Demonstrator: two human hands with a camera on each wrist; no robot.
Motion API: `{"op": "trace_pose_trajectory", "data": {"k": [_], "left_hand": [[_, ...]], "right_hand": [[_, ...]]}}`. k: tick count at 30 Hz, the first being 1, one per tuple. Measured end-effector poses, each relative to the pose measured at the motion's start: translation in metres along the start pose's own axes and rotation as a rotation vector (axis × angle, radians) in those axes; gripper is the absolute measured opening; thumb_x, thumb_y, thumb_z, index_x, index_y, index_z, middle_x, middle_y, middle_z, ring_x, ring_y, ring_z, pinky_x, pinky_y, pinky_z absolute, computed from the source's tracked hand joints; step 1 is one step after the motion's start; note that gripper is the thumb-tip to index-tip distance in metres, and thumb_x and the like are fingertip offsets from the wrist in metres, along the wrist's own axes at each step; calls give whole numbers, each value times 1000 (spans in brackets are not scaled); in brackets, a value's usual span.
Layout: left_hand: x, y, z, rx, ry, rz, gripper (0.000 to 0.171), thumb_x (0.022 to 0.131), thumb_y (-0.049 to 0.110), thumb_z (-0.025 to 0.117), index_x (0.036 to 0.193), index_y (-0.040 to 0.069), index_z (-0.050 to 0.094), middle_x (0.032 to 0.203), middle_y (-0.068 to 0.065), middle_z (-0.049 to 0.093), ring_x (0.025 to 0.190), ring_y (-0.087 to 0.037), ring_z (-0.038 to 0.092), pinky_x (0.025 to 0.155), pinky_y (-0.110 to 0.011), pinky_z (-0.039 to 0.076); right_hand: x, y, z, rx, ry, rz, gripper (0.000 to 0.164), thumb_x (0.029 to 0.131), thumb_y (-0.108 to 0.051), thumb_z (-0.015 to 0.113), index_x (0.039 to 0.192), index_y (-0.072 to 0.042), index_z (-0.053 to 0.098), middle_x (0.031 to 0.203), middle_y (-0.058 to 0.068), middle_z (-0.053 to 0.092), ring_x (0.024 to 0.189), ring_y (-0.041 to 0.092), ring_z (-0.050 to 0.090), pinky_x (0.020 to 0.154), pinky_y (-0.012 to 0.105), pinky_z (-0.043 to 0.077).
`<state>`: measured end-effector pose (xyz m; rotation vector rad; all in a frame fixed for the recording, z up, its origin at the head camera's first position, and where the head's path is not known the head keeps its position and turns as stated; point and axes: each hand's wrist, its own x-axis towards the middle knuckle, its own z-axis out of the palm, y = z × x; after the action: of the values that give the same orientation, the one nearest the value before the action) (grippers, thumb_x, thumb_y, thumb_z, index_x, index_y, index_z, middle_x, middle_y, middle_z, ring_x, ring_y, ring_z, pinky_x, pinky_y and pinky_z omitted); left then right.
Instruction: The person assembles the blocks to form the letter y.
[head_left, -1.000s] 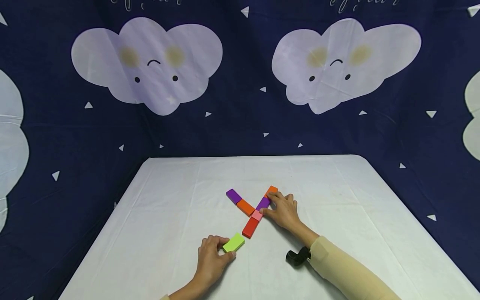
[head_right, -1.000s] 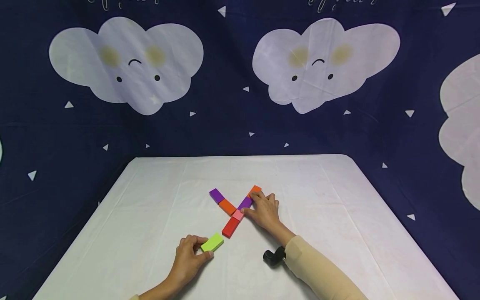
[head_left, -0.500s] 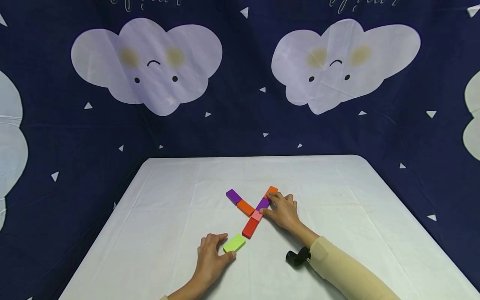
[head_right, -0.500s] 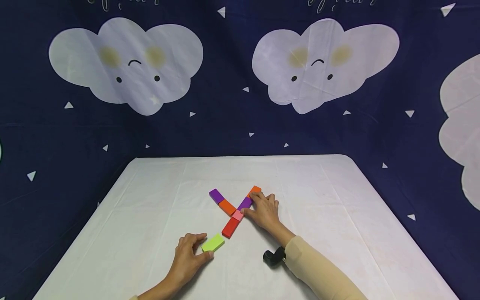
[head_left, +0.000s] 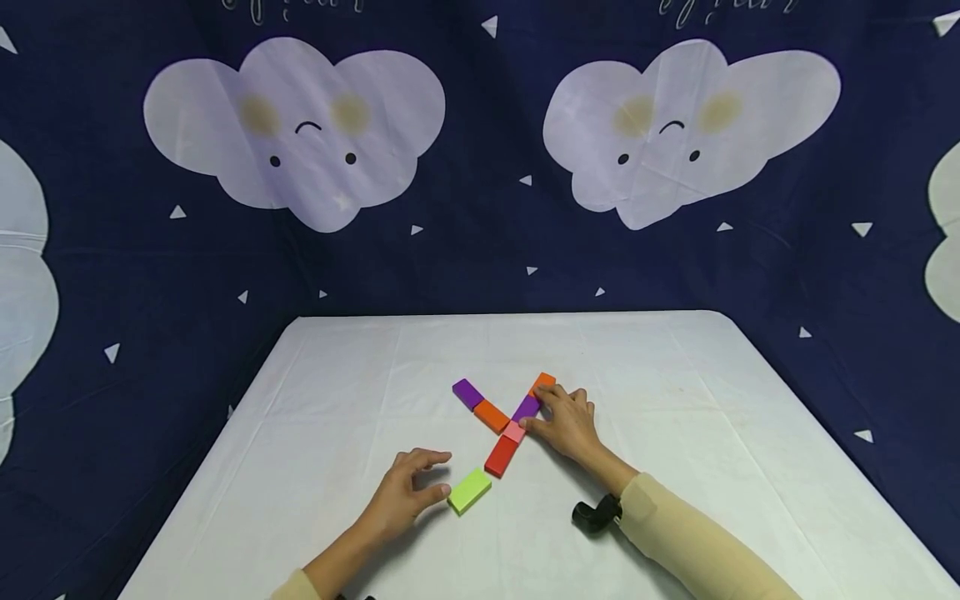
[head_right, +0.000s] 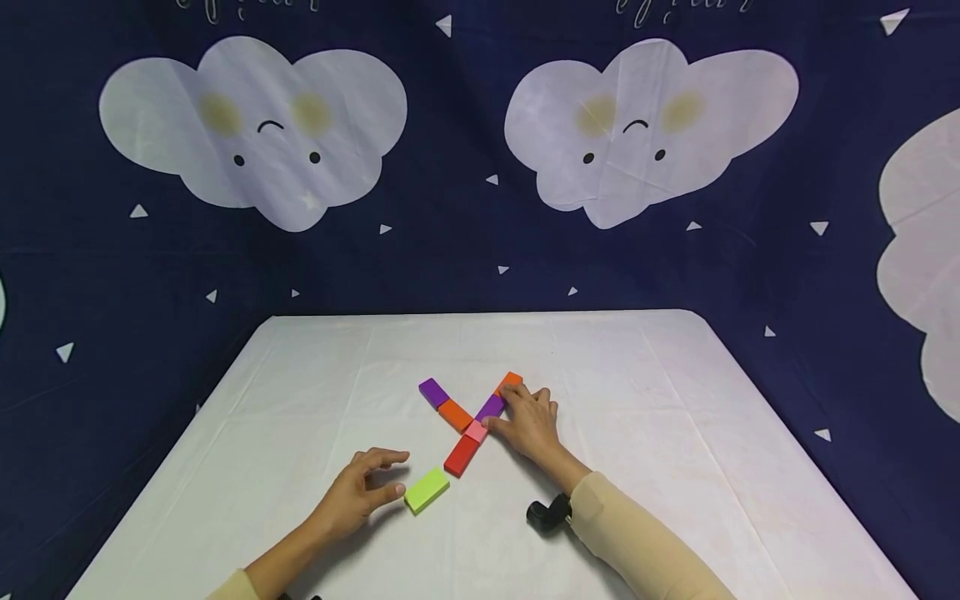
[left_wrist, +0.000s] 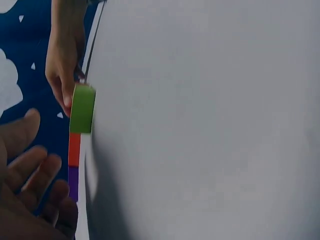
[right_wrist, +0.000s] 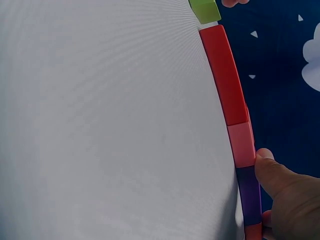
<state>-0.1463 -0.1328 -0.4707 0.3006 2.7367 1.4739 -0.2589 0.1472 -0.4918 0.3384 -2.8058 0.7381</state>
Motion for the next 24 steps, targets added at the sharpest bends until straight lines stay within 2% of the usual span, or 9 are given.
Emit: {"op": "trace_pose_trajectory", "data": {"k": [7,11,15,24], "left_hand": [[7,-10,-7,0,-134,127,42,80,25,73,120,17,64,120,3,63,104,-9,46,93,-28,39],[11,-12,-5,1,-192,169,44,79,28,72,121,19,63,124,2,62,106,-8,43,94,-30,35],[14,-13,-1,22,-218,201,46,78,28,74,122,18,63,123,0,63,106,-11,43,94,-32,30],[14,-11,3,58,-241,212,44,78,24,74,120,14,65,118,1,65,102,-12,42,89,-31,28]], "right_hand": [[-1,-1,0,-7,2,1,67,74,-49,74,128,-13,60,127,5,59,93,31,42,73,37,27],[-1,-1,0,-6,13,-7,66,73,-48,74,127,-12,60,126,5,59,92,31,42,72,37,27],[-1,-1,0,-5,0,-2,67,74,-49,74,128,-13,60,126,5,59,93,31,42,73,37,27],[-1,-1,-1,-2,-5,1,67,74,-49,74,128,-12,60,126,6,59,92,31,41,73,37,26]]}}
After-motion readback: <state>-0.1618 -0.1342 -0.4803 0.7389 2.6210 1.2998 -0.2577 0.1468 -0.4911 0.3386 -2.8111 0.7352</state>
